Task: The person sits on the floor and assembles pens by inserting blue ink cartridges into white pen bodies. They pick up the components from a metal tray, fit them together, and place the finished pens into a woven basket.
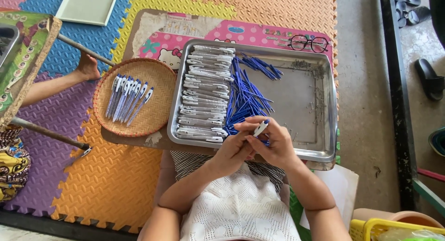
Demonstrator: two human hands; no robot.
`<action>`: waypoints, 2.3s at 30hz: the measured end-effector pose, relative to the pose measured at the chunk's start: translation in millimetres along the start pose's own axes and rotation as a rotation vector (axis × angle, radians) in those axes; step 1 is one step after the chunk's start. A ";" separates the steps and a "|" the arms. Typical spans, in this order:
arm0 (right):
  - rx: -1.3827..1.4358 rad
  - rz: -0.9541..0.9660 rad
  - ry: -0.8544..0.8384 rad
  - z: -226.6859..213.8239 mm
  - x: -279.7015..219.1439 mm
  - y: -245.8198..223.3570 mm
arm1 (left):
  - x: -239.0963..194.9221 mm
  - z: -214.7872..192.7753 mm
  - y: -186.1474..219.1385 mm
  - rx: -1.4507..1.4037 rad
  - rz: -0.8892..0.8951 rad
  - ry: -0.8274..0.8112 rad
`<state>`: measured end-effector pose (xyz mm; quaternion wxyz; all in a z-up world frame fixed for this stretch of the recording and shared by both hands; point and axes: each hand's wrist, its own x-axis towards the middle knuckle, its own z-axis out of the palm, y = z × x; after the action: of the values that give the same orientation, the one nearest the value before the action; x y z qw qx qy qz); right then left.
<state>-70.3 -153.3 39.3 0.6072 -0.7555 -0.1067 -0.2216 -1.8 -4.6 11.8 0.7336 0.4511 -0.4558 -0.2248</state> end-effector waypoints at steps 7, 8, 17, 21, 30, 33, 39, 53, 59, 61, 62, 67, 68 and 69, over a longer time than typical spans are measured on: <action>0.571 0.131 0.004 10.7 -32.8 10.3 | -18.7 0.8 -13.9 0.070 -0.004 -0.061; 0.573 0.125 -0.001 10.6 -41.8 12.2 | -25.5 -0.9 -12.4 0.076 0.001 -0.060; 0.770 0.259 -0.170 -9.7 -101.3 34.5 | -51.6 -6.1 -22.4 0.274 -0.517 -0.481; 0.807 0.286 -0.126 -12.6 -122.1 42.6 | -54.6 -2.4 -27.8 0.175 -0.476 -0.524; 0.289 0.174 0.101 19.1 -121.3 46.3 | -62.2 3.3 -59.4 -0.060 -0.422 -0.393; 0.200 0.140 0.150 22.6 -122.5 53.7 | -64.2 1.8 -70.4 -0.006 -0.401 -0.409; 0.253 0.162 0.184 25.3 -118.5 52.3 | -62.8 -2.6 -72.3 0.004 -0.381 -0.410; 0.843 0.306 -0.035 -7.9 -141.7 68.5 | -65.7 -8.9 -68.3 -0.092 -0.455 -0.571; 0.717 0.420 0.061 -6.0 -131.2 53.9 | -67.8 1.1 -87.9 -0.384 -0.407 -0.535; 0.676 0.255 0.035 -2.4 -123.6 47.5 | -63.8 2.1 -83.1 -0.466 -0.456 -0.471; 0.672 0.250 0.039 0.9 -121.4 44.5 | -64.5 2.3 -85.6 -0.464 -0.456 -0.479; 0.109 0.239 0.125 10.0 -114.7 23.7 | -67.8 7.0 -92.3 -0.329 -0.334 -0.454; 0.106 0.223 0.127 11.0 -109.4 26.4 | -62.4 2.6 -90.0 -0.317 -0.325 -0.463; 0.182 0.234 0.138 13.5 -112.5 25.9 | -64.7 4.2 -87.6 -0.318 -0.343 -0.460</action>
<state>-155.3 -134.4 -37.7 0.7006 -0.6877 0.0042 -0.1900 -29.6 -1.6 -93.6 0.6239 0.3385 -0.4862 -0.5097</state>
